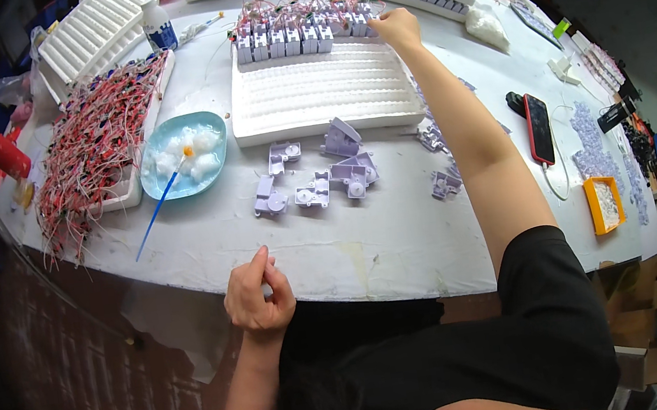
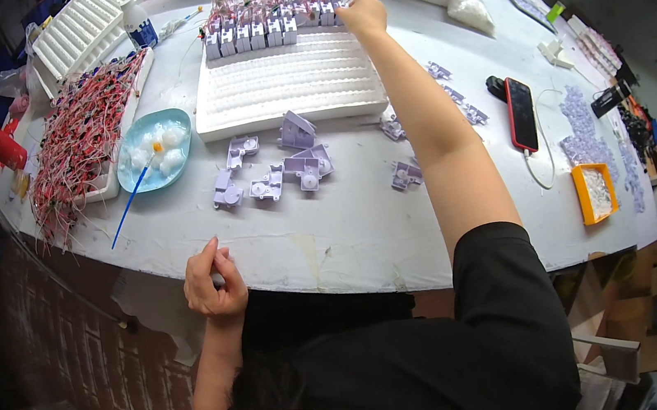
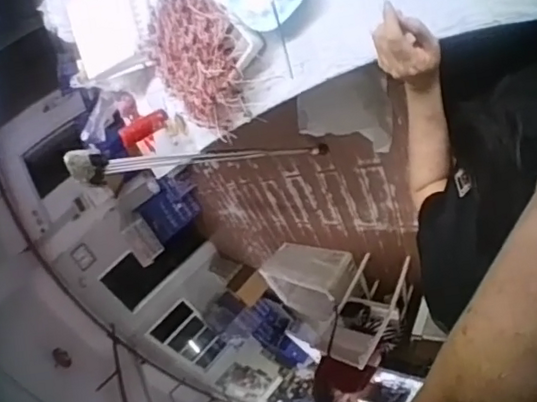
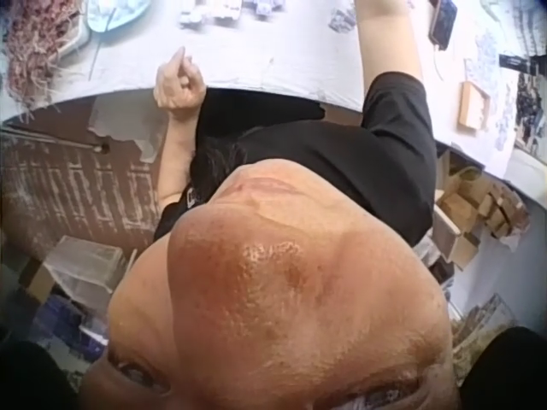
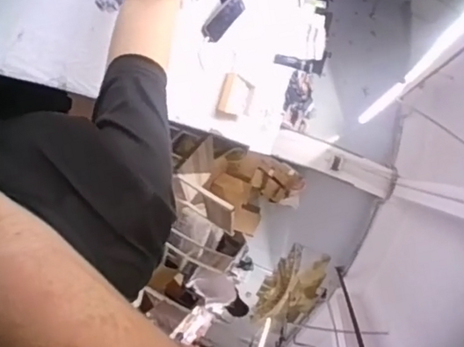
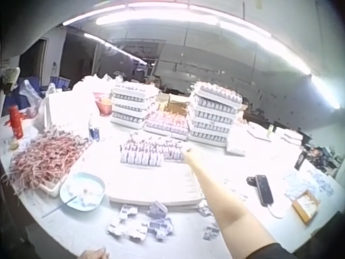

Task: The person assembles small electronic components and wires into plastic housings by hand at a workbench.

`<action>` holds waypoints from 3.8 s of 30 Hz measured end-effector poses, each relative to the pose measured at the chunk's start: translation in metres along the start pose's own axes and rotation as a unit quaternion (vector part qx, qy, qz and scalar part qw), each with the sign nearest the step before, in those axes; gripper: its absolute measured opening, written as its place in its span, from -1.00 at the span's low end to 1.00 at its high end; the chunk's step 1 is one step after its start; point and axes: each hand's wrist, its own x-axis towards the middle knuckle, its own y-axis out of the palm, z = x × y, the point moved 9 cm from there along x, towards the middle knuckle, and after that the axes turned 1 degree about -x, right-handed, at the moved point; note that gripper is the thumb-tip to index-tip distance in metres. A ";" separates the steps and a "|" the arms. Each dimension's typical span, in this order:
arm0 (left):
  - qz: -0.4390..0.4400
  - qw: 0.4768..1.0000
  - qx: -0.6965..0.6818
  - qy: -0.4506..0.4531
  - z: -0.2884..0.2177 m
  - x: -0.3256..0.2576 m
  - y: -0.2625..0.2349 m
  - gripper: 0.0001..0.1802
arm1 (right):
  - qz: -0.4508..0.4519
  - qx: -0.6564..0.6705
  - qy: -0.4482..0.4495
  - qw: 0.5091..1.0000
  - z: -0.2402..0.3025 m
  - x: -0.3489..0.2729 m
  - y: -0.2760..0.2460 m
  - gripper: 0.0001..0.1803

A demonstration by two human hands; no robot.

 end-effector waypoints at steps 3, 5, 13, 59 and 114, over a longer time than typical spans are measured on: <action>0.003 1.000 -0.003 0.002 0.000 0.000 0.001 -0.74 | -0.014 -0.036 -0.003 0.999 0.008 0.001 -0.002 -0.62; 0.009 1.000 -0.008 0.004 0.000 -0.001 0.002 -0.73 | -0.026 -0.055 0.013 0.998 0.009 0.001 -0.004 -0.66; -0.004 1.000 -0.007 -0.004 0.003 -0.005 0.000 -0.72 | -0.014 -0.061 0.019 0.998 0.009 0.001 0.005 -0.61; 0.000 1.000 0.009 0.017 -0.003 -0.002 0.001 -0.77 | 0.035 -0.086 0.006 0.996 0.030 -0.044 0.010 -0.62; 0.375 0.878 0.045 0.295 -0.006 0.217 0.420 -0.63 | 0.066 0.293 -0.389 0.871 -0.024 -0.357 -0.210 -0.57</action>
